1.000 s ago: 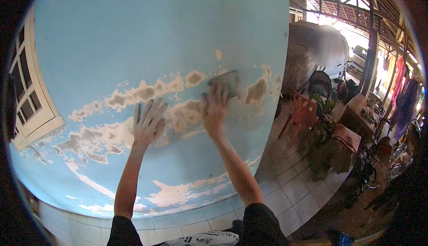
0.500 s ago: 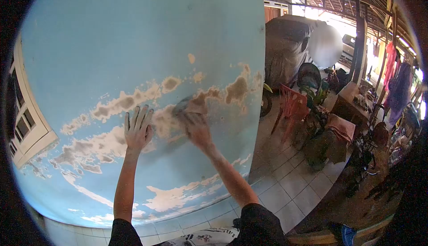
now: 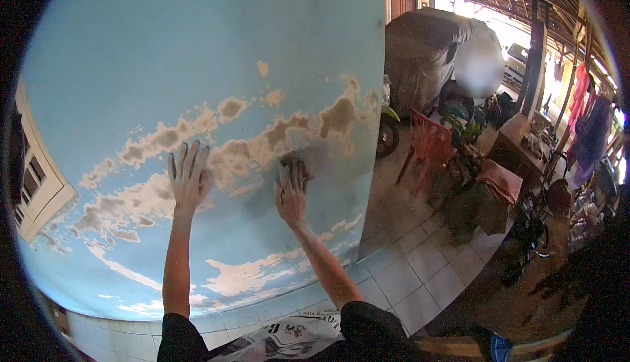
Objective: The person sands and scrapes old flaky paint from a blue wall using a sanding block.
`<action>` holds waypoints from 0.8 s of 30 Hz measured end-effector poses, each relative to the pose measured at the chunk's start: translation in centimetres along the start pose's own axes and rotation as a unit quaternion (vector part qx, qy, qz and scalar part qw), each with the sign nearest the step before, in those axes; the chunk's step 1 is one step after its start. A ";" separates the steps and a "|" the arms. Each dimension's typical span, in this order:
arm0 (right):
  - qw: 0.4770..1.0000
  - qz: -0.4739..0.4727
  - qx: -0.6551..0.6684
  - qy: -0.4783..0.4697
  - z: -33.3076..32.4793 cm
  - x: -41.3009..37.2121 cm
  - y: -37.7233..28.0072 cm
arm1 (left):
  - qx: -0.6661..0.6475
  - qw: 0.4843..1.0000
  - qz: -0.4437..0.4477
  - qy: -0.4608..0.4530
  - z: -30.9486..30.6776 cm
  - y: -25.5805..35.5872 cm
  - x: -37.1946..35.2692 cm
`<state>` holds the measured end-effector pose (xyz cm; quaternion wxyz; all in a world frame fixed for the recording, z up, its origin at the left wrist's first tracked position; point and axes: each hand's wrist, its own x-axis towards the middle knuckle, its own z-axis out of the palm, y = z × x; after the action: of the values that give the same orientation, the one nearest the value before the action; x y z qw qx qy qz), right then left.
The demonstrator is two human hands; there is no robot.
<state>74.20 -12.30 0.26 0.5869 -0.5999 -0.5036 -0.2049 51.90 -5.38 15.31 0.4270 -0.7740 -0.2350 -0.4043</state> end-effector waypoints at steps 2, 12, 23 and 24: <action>0.999 0.013 0.020 0.031 -1.2 4.4 -0.7 | -0.010 1.000 -0.005 0.001 -0.2 0.6 0.4; 0.986 -0.138 -0.089 -0.024 0.7 2.6 1.2 | -0.007 1.000 0.016 0.014 0.9 1.9 1.6; 0.996 -0.059 -0.036 0.060 -0.6 7.4 -0.2 | 0.015 1.000 0.004 0.019 1.2 2.0 1.6; 0.996 -0.061 -0.039 0.060 -1.0 6.9 -0.1 | 0.014 1.000 0.002 0.021 1.3 2.0 1.6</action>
<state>77.26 -10.78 6.31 0.5791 -0.5770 -0.4945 -0.2953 54.75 -5.27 15.26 0.4433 -0.7600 -0.2295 -0.4163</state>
